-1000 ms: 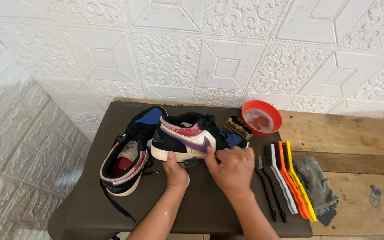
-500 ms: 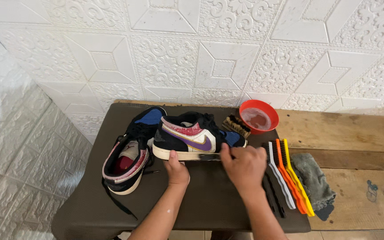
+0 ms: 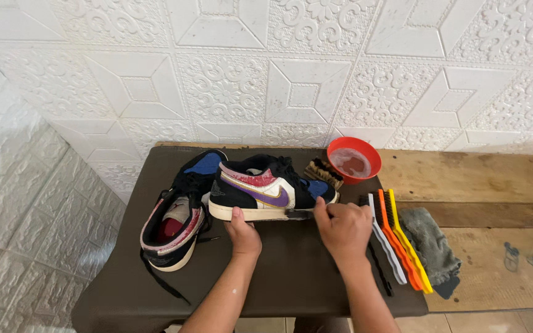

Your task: The person scrubs a black and blue sneaker with a brush dipped in a red bowl of soapy water, then wipes it with a cloth. The person continues to scrub different parts of the shoe, including the sole and upper, using various brushes and wiping with a cloth.

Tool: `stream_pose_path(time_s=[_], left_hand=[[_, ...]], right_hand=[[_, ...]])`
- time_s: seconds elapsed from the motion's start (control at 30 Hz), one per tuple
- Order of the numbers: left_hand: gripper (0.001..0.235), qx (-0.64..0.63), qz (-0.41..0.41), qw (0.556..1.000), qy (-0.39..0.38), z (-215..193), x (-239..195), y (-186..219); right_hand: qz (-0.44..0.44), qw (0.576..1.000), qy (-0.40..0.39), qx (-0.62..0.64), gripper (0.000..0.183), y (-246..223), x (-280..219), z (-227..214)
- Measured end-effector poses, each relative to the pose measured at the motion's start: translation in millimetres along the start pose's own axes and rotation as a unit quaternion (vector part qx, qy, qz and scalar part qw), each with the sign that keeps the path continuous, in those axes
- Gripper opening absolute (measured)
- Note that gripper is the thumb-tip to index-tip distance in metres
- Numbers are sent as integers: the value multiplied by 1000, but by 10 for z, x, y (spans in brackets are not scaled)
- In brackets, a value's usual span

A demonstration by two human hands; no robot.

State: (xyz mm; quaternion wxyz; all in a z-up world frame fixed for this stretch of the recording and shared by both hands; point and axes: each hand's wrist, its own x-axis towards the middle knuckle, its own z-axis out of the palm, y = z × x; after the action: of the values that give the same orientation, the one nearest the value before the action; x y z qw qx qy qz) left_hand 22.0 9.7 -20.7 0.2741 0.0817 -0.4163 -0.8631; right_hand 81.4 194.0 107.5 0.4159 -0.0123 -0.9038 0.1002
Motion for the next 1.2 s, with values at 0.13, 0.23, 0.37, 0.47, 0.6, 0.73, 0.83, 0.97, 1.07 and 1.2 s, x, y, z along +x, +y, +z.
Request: stream_pose_path(time_s=[0.13,0.23,0.37,0.47,0.6,0.73,0.83,0.97,1.07,1.2], left_hand=[[52,19,15,1000,-11,-28,35,-26],[57,5,23,1000,5,83,-29,148],[55,31,22,999,-9,-87,75,-48],[54,69,27,997,-21,-126,98,-114],[63,68,22,997,-3,77,-26,182],[57,108,25,994,-8,-90,52,-16],[63,108,53,991,-54,-152,77,-93],[65,-1,6,999,-41,32,-27,74],[66,-13,-6,999,-47,-130,21,-200],[74,-21,6,998,-62,-9,12,-28]], right_hand=[[5,999,-45,25,40,-546,121,-181],[-28,994,-10,109,40,-606,92,-182],[-10,1000,3,12,38,-210,-9,-96],[26,999,-33,12,41,-363,21,-151],[-21,994,-22,103,43,-832,53,-190],[-6,999,-33,36,47,-635,115,-257],[5,999,-28,32,48,-579,135,-241],[-22,997,-15,75,48,-800,187,-214],[-32,997,11,66,48,-664,200,-197],[-47,997,24,51,46,-783,266,-216]])
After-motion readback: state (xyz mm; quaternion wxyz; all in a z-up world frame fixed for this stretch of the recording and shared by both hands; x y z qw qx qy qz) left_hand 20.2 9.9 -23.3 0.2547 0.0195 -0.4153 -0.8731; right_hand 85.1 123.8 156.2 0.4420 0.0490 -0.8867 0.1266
